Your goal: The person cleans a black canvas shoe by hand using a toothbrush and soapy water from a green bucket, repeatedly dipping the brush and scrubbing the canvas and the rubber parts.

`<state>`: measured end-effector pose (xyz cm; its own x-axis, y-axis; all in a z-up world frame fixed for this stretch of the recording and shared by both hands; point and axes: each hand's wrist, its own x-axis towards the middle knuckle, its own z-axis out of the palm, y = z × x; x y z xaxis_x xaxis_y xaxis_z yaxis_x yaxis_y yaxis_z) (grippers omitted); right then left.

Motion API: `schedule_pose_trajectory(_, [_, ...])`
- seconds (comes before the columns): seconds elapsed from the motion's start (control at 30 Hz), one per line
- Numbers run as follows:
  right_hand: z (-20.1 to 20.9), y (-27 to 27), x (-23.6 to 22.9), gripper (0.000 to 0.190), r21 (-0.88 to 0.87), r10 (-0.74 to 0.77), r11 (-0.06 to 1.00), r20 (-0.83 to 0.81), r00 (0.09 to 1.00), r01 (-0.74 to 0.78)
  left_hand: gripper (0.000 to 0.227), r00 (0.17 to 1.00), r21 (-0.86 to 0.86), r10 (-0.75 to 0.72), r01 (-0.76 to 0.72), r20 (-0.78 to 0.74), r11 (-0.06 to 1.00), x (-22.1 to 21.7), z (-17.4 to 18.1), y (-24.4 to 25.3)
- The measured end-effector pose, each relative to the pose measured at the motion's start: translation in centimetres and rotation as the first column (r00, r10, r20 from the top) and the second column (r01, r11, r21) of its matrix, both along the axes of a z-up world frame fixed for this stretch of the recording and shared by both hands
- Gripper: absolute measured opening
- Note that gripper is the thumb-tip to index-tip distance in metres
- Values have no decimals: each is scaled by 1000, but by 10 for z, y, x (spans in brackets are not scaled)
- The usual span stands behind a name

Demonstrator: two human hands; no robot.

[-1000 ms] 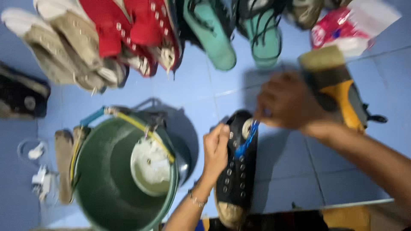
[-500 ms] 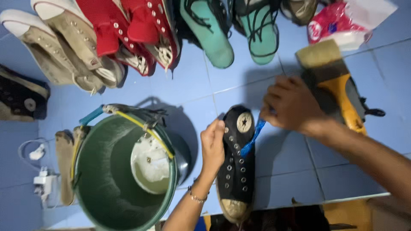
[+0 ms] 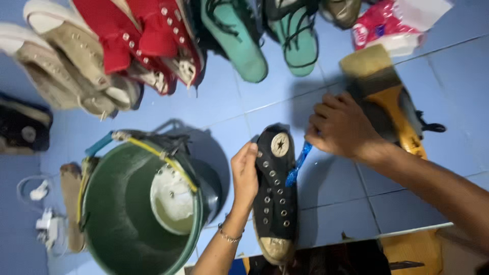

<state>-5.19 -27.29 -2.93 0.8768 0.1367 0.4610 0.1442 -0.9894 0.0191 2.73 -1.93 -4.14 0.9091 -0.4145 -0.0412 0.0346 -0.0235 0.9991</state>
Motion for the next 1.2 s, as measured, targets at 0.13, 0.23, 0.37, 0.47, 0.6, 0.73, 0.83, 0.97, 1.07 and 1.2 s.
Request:
schedule_pose_trajectory(0.13, [18,28,4,24,-8,4,1000,-86,996,-5,35,999,-25,-17,16,-33,1000,-2,-3,-1])
schedule_pose_trajectory(0.23, [-21,29,-13,27,-23,-3,1000,-246,969,-2,34,1000,11,-12,13,-8,1000,-7,-3,0])
schedule_pose_trajectory(0.37, [-88,14,-8,33,993,415,65,67,907,-103,32,1000,-16,16,-17,-18,1000,-1,2,1])
schedule_pose_trajectory(0.47, [-55,9,-7,29,523,170,847,-86,982,-101,33,1000,-21,4,-4,-6,1000,-3,-5,-4])
schedule_pose_trajectory(0.6, [-36,69,-29,39,140,146,979,36,989,-149,35,1000,-31,-14,14,15,999,-3,-5,-3])
schedule_pose_trajectory(0.73, [-40,38,-21,24,69,93,993,6,996,-93,37,997,54,-23,19,68,998,-3,-2,5])
schedule_pose_trajectory(0.83, [-31,69,-42,31,-58,-30,998,112,993,37,37,998,37,-16,14,65,999,-1,2,3])
schedule_pose_trajectory(0.97, [-43,45,-49,36,-106,-22,994,136,991,36,35,1000,-11,-1,1,-5,1000,-4,-3,-3])
schedule_pose_trajectory(1.07, [-27,70,-51,41,56,88,994,35,995,-90,35,1000,-28,2,-2,11,1000,-2,1,1])
schedule_pose_trajectory(1.2, [-40,35,-39,40,208,-10,978,-36,999,18,37,999,-21,2,-1,34,1000,-2,2,1])
